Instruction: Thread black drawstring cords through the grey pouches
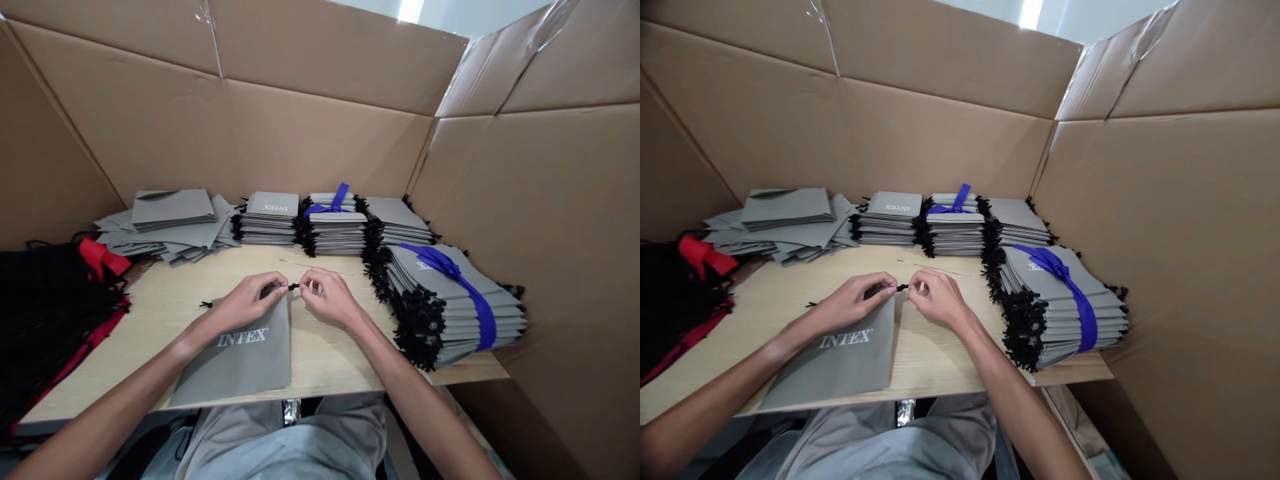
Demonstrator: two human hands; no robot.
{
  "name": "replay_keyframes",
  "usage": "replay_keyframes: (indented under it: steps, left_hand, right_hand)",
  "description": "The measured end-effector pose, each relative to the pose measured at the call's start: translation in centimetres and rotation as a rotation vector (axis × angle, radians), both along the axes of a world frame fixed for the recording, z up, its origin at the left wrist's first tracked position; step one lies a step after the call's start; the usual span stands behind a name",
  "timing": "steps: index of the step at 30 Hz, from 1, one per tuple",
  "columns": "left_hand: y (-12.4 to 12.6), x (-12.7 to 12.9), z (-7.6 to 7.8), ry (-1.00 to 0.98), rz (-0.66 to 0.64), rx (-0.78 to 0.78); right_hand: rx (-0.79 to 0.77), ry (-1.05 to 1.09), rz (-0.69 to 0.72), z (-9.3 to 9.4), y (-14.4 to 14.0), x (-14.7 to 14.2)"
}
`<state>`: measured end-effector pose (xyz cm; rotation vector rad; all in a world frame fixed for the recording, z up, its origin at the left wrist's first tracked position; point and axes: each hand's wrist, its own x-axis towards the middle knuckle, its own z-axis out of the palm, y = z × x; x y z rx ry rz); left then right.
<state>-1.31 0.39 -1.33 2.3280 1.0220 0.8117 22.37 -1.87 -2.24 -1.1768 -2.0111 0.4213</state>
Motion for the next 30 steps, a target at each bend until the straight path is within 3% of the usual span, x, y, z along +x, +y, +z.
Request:
replay_keyframes:
  steps: [4, 11, 21, 30]
  left_hand:
    - [-0.2, 0.1, 0.0, -0.041, 0.008, -0.021]
    - [-0.1, 0.1, -0.3, -0.106, 0.011, -0.076]
    - [-0.3, 0.1, -0.1, -0.074, -0.078, -0.086]
    - [-0.1, -0.2, -0.3, -0.099, -0.005, -0.053]
  right_hand:
    - [0.012, 0.028, 0.016, -0.1, 0.1, 0.3]
    - [-0.041, 0.235, 0.186, 0.0, 0.1, -0.3]
    - [-0.066, 0.231, 0.15, -0.6, 0.2, -0.5]
    - [-0.037, 0.108, 0.115, 0.6, -0.5, 0.2]
